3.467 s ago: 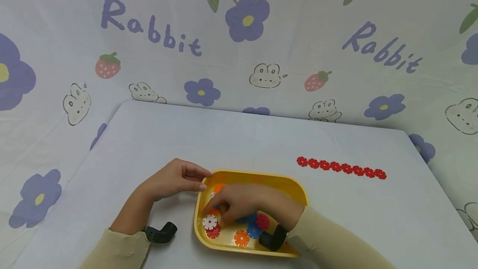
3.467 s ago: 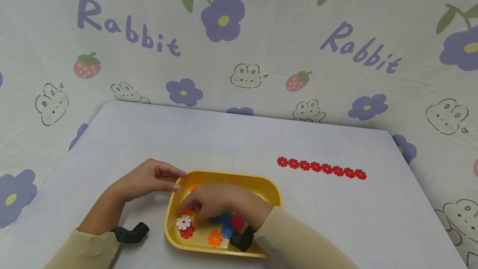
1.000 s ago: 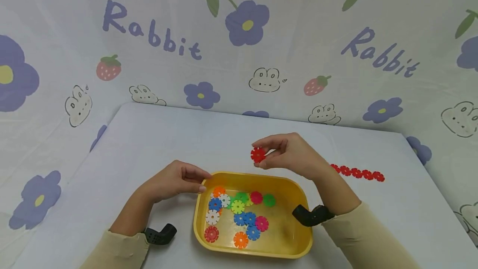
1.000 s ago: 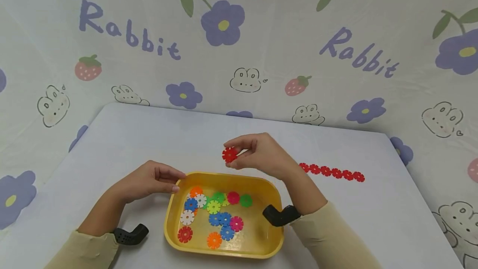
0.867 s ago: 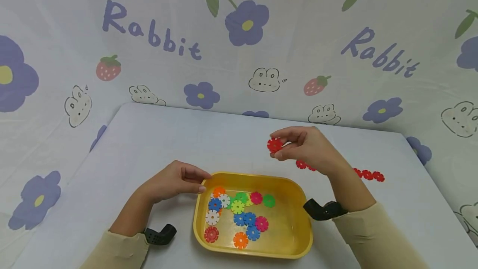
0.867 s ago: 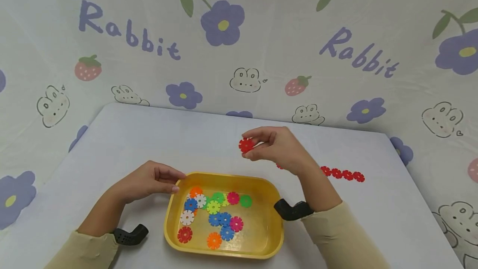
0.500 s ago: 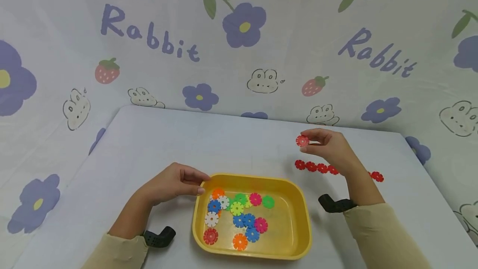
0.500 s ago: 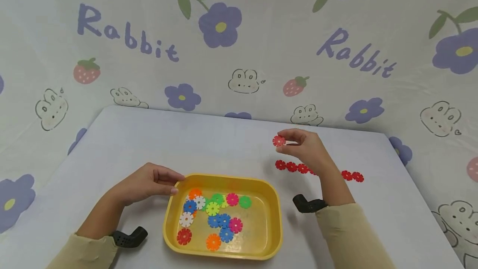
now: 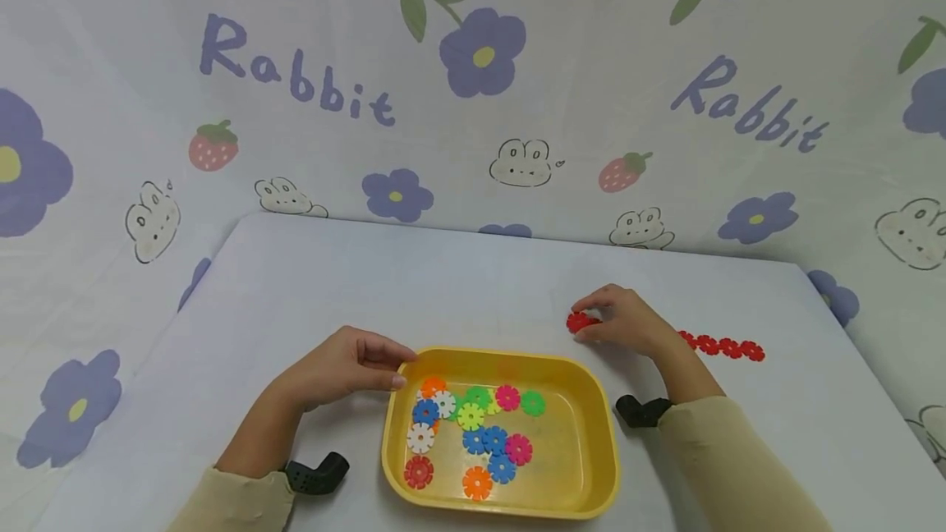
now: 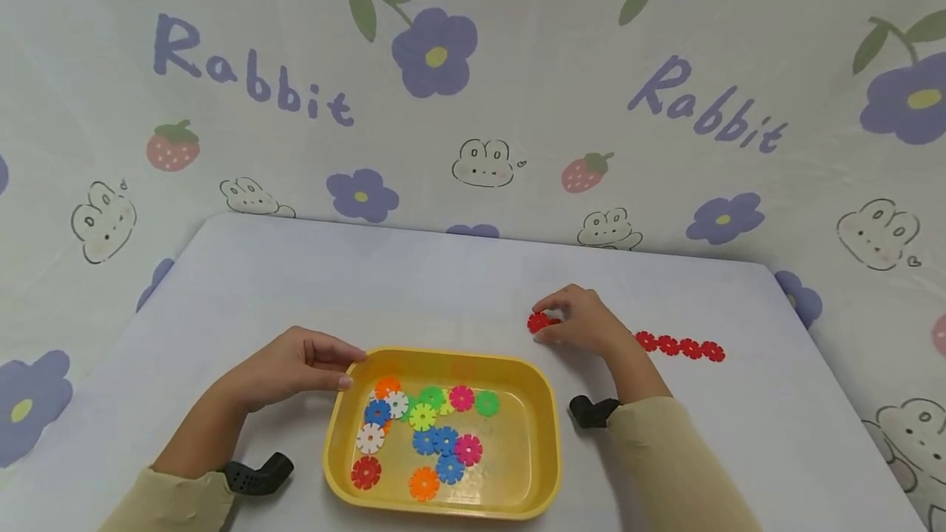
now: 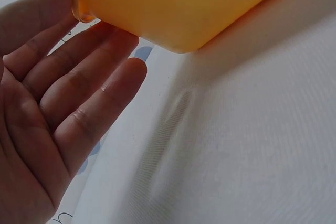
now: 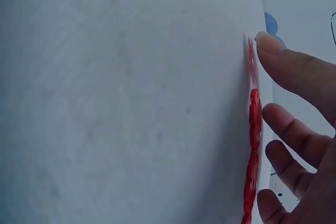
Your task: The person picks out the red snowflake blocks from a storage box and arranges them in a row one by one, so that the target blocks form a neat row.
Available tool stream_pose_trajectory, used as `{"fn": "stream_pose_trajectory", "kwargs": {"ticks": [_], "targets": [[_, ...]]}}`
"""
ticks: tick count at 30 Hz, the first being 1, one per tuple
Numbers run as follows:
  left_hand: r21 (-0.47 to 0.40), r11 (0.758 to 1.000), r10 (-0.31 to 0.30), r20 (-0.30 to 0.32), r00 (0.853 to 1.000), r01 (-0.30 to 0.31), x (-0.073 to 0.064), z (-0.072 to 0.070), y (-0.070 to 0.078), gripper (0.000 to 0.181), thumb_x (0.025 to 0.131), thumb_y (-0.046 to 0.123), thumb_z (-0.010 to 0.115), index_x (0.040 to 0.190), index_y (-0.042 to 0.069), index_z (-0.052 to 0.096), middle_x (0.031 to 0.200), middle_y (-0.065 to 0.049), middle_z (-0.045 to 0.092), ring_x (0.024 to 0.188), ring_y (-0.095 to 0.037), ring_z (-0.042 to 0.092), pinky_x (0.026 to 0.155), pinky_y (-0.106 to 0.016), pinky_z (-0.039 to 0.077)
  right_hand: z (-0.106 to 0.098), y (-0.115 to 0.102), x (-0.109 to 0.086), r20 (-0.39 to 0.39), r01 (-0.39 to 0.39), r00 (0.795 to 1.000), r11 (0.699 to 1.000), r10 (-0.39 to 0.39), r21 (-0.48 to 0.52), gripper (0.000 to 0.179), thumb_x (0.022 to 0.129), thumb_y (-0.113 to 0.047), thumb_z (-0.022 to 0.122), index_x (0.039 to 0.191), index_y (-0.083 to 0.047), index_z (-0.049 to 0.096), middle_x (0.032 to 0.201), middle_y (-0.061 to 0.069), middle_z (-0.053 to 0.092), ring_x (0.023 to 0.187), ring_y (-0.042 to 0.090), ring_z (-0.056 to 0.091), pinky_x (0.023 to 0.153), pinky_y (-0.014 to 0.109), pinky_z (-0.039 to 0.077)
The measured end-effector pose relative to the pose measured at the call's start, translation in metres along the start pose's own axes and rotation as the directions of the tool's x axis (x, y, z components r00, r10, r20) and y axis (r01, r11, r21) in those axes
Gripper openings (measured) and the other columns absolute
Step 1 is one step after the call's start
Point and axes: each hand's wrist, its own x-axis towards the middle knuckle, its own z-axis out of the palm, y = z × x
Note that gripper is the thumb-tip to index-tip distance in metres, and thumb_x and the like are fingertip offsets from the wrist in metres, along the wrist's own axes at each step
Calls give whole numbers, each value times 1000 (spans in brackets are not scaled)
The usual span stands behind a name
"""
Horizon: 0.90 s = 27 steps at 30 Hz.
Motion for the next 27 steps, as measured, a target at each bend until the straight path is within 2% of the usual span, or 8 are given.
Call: {"fn": "stream_pose_trajectory", "kwargs": {"ticks": [4,10,21,27], "targets": [[6,1000,9,1,1000,-9,1,-1,1,35,84,25,79,117,13,73,118,-5,72,111,-20,67,90,-31,57,0,0,2,10,0,1000,1000,0,-13,37,79,-31,83,113,-18,74,119,12,57,108,30,49,94,50,49],[15,1000,23,2,1000,-23,1,-1,4,35,84,25,79,116,14,73,117,-4,72,110,-19,67,89,-31,57,-1,2,0,16,-15,1000,1000,15,-6,36,80,-30,82,113,-18,74,118,14,51,105,30,44,84,41,46],[18,999,30,-1,1000,-30,-1,-1,3,37,85,23,78,118,9,72,119,-8,71,111,-21,67,89,-31,57,2,5,2,7,6,1000,1000,-6,-4,35,81,-30,81,113,-17,74,117,14,51,104,29,45,83,38,46],[11,1000,18,-2,1000,-18,-1,0,2,36,85,23,78,118,9,72,119,-6,72,112,-21,67,90,-31,57,3,3,3,6,3,1000,1000,-3,-4,34,81,-28,81,112,-16,74,116,14,51,103,28,44,82,37,45]]}}
